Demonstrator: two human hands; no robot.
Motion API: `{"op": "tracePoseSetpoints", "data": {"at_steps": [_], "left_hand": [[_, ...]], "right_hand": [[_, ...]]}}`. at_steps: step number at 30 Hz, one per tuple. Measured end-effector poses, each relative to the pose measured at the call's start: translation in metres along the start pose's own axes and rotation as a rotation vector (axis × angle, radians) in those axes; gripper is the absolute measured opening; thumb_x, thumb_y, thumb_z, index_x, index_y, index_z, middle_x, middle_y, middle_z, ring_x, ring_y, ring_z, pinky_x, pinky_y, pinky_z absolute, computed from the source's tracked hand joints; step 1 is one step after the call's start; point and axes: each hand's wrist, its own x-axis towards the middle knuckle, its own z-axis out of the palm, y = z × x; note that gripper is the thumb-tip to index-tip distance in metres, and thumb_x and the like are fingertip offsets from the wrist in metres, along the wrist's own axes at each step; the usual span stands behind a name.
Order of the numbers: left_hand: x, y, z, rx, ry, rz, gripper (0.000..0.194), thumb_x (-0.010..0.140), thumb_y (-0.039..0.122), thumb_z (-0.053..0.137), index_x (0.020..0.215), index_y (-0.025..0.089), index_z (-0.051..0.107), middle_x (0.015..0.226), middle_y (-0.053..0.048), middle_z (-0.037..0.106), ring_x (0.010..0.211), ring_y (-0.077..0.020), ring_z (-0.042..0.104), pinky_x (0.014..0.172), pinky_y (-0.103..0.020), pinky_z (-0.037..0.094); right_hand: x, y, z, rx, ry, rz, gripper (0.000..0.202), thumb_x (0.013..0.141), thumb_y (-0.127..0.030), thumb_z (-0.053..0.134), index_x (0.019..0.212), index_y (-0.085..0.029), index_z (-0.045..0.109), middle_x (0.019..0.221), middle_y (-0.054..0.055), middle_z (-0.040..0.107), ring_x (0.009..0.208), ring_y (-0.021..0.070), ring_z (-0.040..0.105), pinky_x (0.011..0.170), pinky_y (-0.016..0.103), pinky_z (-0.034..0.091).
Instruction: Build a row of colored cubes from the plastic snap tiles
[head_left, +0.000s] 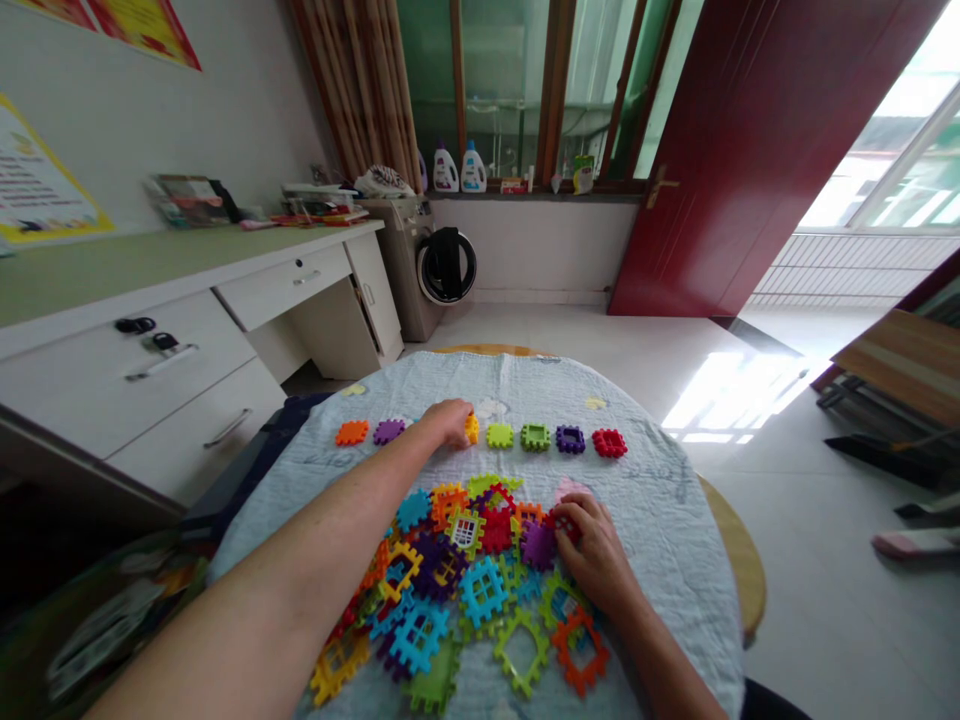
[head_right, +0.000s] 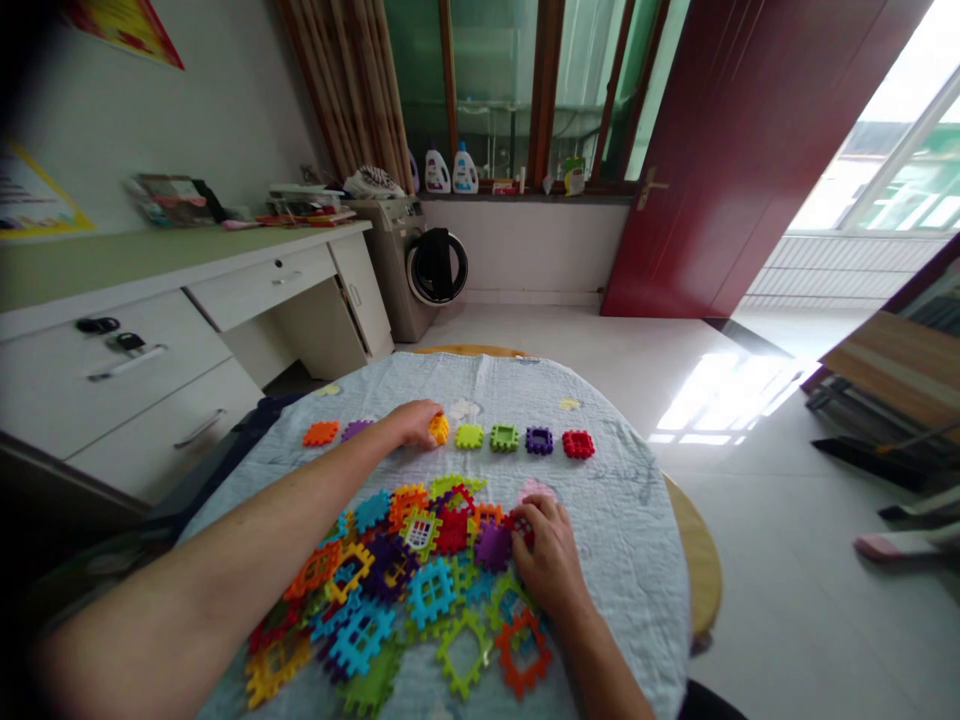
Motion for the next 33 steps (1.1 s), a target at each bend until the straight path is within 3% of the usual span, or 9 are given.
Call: {"op": "tracePoseSetpoints", "data": {"at_steps": [10,14,16,19,22,28,33], "left_hand": [[0.005,-0.001,0.003,-0.022,-0.019,-0.003,0.064,0.053,0.032,0.079,0.114,0.025,0.061,0.117,-0.006,0.067,0.104,-0.0248,0.064,0.086,-0.03,0.05],[-0.006,0.0,0.001,-0.046,0.061,0.008,0.085,0.057,0.036,0.08,0.134,0.023,0.047,0.138,-0.011,0.053,0.126,-0.0279,0.05,0.102,-0.034,0.042],[-0.018,0.0,0.0,-0.065,0.123,0.038,0.084,0.063,0.04,0.077,0.138,0.021,0.043,0.143,-0.012,0.048,0.132,-0.0283,0.044,0.108,-0.036,0.037],[-0.048,-0.006,0.003,-0.131,0.276,0.114,0.069,0.072,0.041,0.071,0.134,0.02,0.049,0.14,-0.012,0.05,0.131,-0.027,0.043,0.112,-0.037,0.032],[-0.094,-0.021,0.02,-0.202,0.394,0.115,0.054,0.079,0.042,0.064,0.128,0.022,0.054,0.135,-0.01,0.054,0.128,-0.025,0.046,0.112,-0.038,0.033],[-0.194,-0.063,0.085,-0.355,0.513,-0.091,0.05,0.084,0.056,0.05,0.117,0.022,0.063,0.131,-0.01,0.058,0.125,-0.0274,0.051,0.108,-0.044,0.041],[-0.237,-0.062,0.127,-0.517,0.535,-0.196,0.052,0.089,0.054,0.04,0.126,0.021,0.056,0.134,-0.01,0.057,0.128,-0.0249,0.05,0.11,-0.045,0.04]], "right_hand": [[0.0,-0.001,-0.001,-0.001,-0.005,0.004,0.023,0.078,-0.019,0.053,0.093,-0.023,0.07,0.109,0.007,0.062,0.104,0.0236,0.055,0.096,0.039,0.043],[0.0,-0.001,-0.001,0.007,-0.019,0.006,0.023,0.078,-0.019,0.053,0.095,-0.022,0.069,0.109,0.007,0.062,0.104,0.0238,0.054,0.097,0.04,0.042],[0.001,0.0,-0.001,0.02,-0.016,0.006,0.023,0.078,-0.02,0.053,0.095,-0.022,0.069,0.109,0.008,0.062,0.105,0.0236,0.055,0.097,0.04,0.042],[0.001,0.0,-0.002,0.047,0.011,0.006,0.022,0.079,-0.022,0.052,0.095,-0.022,0.068,0.108,0.007,0.062,0.105,0.0231,0.055,0.096,0.039,0.043],[0.001,0.001,-0.004,0.046,0.042,0.014,0.021,0.08,-0.024,0.052,0.094,-0.022,0.068,0.107,0.007,0.064,0.105,0.023,0.056,0.096,0.038,0.042],[0.001,0.007,-0.002,-0.007,0.073,0.056,0.025,0.081,-0.027,0.05,0.099,-0.019,0.066,0.106,0.008,0.067,0.102,0.024,0.056,0.093,0.04,0.042],[0.0,0.009,0.002,0.002,0.065,0.051,0.029,0.078,-0.022,0.043,0.097,-0.019,0.065,0.1,0.007,0.069,0.096,0.0234,0.058,0.09,0.04,0.044]]}}
